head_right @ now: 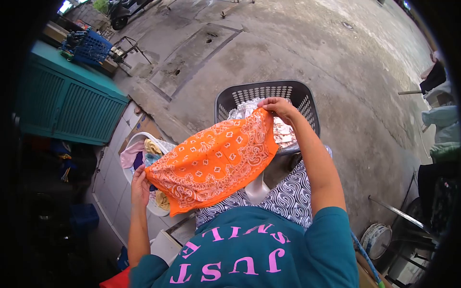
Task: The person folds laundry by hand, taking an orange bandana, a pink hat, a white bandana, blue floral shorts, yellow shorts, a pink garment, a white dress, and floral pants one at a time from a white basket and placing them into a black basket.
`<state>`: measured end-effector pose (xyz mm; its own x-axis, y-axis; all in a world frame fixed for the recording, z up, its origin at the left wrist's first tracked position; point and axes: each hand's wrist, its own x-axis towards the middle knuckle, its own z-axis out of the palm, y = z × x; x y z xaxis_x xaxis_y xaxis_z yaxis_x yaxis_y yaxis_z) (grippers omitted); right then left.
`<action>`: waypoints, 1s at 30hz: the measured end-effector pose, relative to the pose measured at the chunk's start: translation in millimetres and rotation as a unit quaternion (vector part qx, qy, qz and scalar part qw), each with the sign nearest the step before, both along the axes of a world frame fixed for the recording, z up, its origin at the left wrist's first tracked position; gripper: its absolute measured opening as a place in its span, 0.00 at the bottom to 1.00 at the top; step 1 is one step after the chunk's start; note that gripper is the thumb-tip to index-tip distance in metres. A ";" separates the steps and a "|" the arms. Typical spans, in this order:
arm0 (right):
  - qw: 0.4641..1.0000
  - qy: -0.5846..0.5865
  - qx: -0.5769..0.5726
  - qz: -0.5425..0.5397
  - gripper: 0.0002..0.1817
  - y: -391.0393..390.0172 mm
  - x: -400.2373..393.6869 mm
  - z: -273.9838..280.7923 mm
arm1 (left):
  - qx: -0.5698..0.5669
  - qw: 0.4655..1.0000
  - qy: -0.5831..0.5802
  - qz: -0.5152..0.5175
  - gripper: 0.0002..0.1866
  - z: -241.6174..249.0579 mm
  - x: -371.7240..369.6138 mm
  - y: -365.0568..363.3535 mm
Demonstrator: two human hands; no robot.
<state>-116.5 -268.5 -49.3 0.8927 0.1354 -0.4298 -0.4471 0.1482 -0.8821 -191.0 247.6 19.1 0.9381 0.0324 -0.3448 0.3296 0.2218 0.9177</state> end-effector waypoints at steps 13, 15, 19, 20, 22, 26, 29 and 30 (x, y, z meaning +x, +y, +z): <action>0.926 -0.319 -0.201 -0.034 0.25 -18.4 64.6 235.4 | 0.095 0.963 -0.252 -0.018 0.21 146.5 138.2 -9.1; 0.913 -0.363 -0.178 -0.042 0.24 -19.9 70.0 237.0 | 0.138 0.951 -0.275 -0.011 0.21 156.4 147.8 -8.4; 0.896 -0.402 -0.185 -0.042 0.23 -19.0 66.7 234.6 | 0.220 0.914 -0.340 -0.008 0.22 165.9 156.7 -12.0; 0.887 -0.405 -0.214 -0.050 0.24 -16.4 64.1 232.9 | 0.245 0.898 -0.365 -0.013 0.22 165.7 157.9 -9.7; 0.861 -0.417 -0.286 -0.049 0.23 -12.7 56.8 229.5 | 0.315 0.872 -0.374 0.002 0.22 164.8 155.7 -6.2; 0.783 -0.447 -0.432 -0.024 0.21 -12.0 41.6 210.3 | 0.500 0.772 -0.391 0.035 0.19 166.9 128.2 -12.1; 0.800 -0.417 -0.433 0.005 0.13 -17.8 25.7 187.9 | 0.540 0.772 -0.334 0.040 0.10 172.4 98.1 -15.7; 0.824 -0.380 -0.421 0.012 0.10 -19.0 17.3 180.5 | 0.540 0.772 -0.332 0.040 0.10 167.1 94.8 -7.6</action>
